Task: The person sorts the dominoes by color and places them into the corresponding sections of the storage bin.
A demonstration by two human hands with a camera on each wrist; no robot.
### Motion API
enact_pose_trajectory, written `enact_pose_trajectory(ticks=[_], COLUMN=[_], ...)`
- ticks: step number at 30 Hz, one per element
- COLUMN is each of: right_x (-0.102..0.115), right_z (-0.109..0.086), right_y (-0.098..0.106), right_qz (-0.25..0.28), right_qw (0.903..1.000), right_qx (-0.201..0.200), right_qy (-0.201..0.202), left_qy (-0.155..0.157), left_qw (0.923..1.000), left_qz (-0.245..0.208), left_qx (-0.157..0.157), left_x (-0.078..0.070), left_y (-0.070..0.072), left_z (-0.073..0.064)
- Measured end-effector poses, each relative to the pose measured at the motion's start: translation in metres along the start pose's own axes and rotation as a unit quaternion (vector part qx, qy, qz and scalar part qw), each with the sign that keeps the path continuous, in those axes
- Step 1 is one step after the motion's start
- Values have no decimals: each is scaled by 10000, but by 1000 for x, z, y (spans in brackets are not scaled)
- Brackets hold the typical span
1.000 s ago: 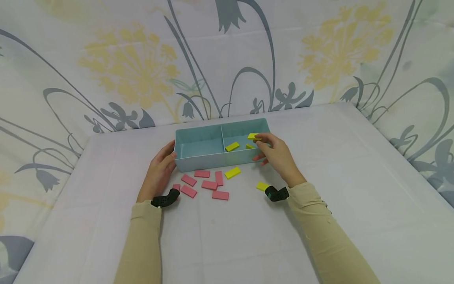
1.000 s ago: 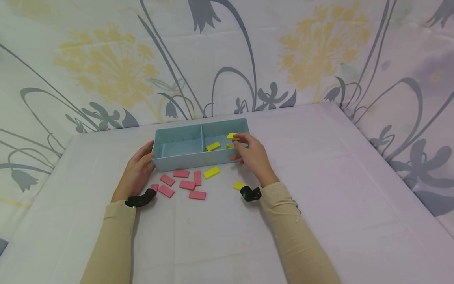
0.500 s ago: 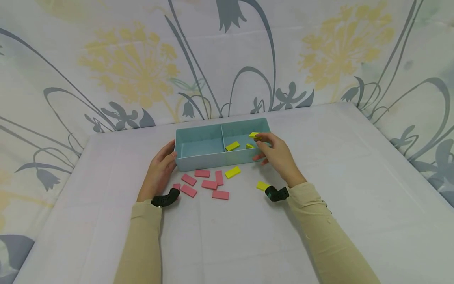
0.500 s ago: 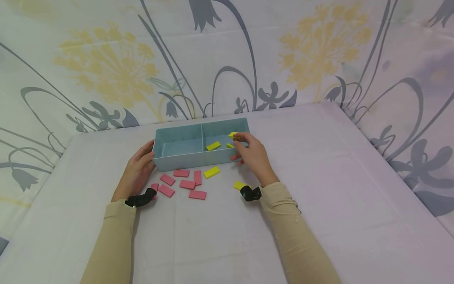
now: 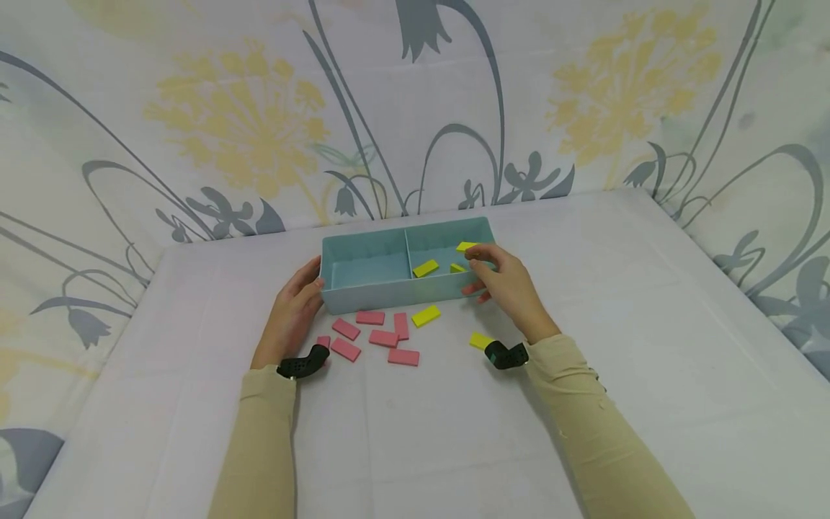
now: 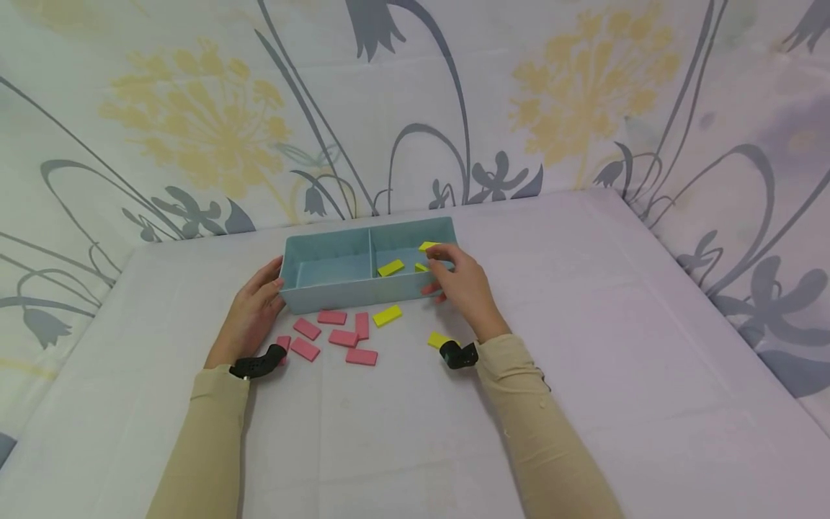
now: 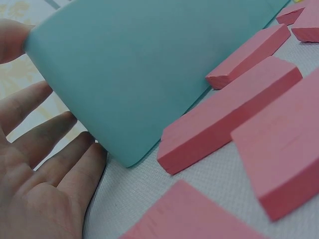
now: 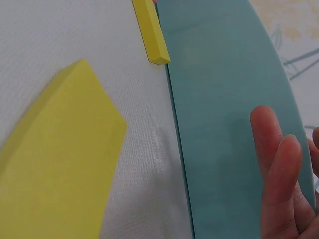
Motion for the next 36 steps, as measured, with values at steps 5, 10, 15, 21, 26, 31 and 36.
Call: enact_pose_trajectory(ticks=[5,10,15,21,26,31,36], right_x=[7,-6,-15,-14,-7,10,16], right_z=[-7,1,7,7,3,-7,-11], right_y=[-2,-2,-1,1,2,1,0], right_qz=[6,-19,-91,-67,175,232,253], right_qw=[10000,10000,10000,10000,9998,9997,9995], right_qx=[41,29,-25,-33,-2,38,167], right_qy=[-62,-71,-13,6,-39,11,39], left_qy=[108,69,76,16,-48,-58,-23], left_qw=[9999,9996,9998,9999,10000,10000,9999], left_qz=[122,251,154,104,40,46,100], left_qx=[-5,62,30,30,59,58,43], left_x=[-2,-9,-6,0,0,-1,-1], left_y=[-3,-9,-6,-1,-1,-2,-2], left_z=[-5,-9,-6,0,0,0,0])
Point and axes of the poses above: each hand's wrist, its own z-axis towards the middle knuckle, its own y-axis out of the back of the hand, x = y × z, the point moved 10 cm from there along z, towards the middle knuckle, and after that the axes turned 1 degree about -y, right-handed, at the moved point
